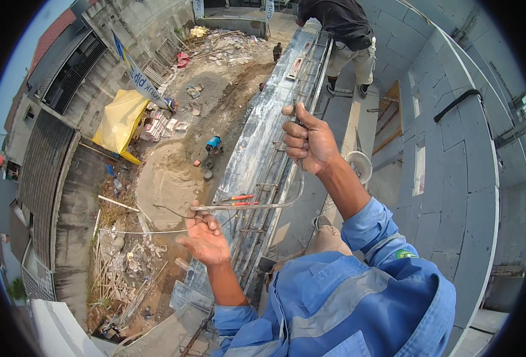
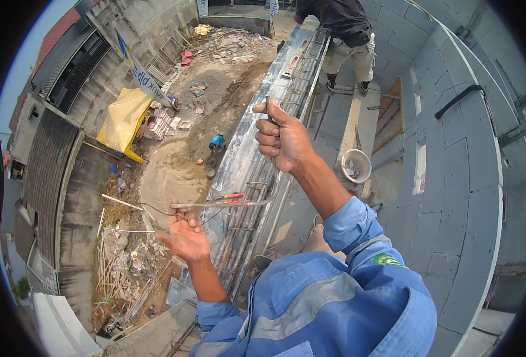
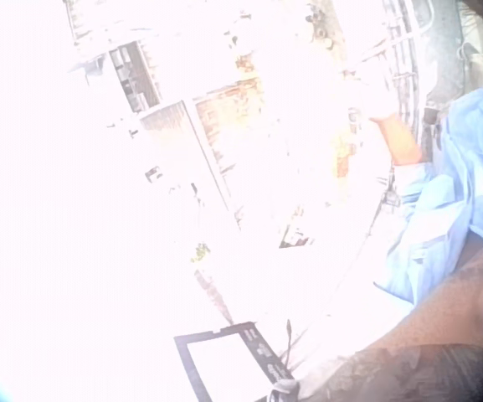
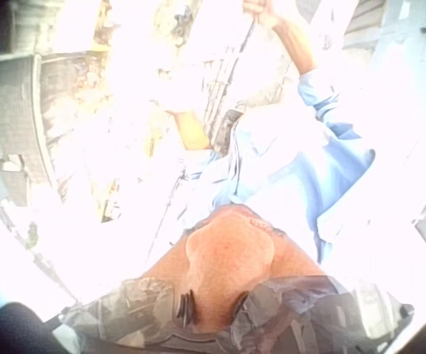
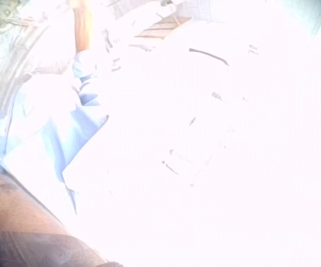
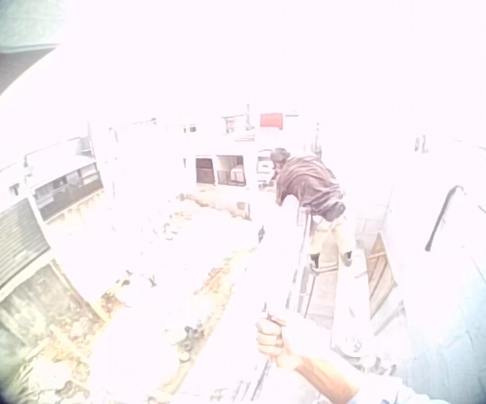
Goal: The person ties steel reinforcement bars together with tie wire using pliers.
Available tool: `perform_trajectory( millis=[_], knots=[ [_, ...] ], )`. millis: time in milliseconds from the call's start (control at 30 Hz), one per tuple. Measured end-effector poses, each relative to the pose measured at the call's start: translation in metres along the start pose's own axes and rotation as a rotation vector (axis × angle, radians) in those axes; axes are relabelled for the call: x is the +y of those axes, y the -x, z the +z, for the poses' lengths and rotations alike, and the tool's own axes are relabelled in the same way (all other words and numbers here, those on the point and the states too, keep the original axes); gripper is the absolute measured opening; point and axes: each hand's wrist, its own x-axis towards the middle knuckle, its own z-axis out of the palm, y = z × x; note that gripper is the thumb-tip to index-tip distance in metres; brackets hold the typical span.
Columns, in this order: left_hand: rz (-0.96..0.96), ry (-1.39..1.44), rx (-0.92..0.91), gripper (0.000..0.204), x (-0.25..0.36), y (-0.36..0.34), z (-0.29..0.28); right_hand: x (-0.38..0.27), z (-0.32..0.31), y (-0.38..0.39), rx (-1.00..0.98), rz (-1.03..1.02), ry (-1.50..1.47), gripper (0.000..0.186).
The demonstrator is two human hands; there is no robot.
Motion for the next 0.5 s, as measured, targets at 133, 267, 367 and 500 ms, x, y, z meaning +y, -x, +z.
perform_trajectory(
  millis=[133, 267, 367, 500],
  knots=[
    [0.048, 0.353, -0.03, 0.052, 0.024, 0.003, 0.035, 0.015, 0.022, 0.017, -0.111, 0.102, 0.044, 0.035],
    [0.045, 0.472, -0.105, 0.049, 0.055, 0.034, 0.061, 0.028, 0.029, 0.035, -0.058, 0.091, 0.147, 0.036],
    [0.074, 0.476, -0.147, 0.046, 0.058, 0.065, 0.071, 0.046, 0.015, 0.041, 0.058, 0.153, 0.221, 0.04],
    [0.291, -0.01, -0.392, 0.034, 0.034, 0.108, 0.085, 0.064, 0.0, 0.046, 0.155, 0.156, 0.402, 0.047]
  ],
)
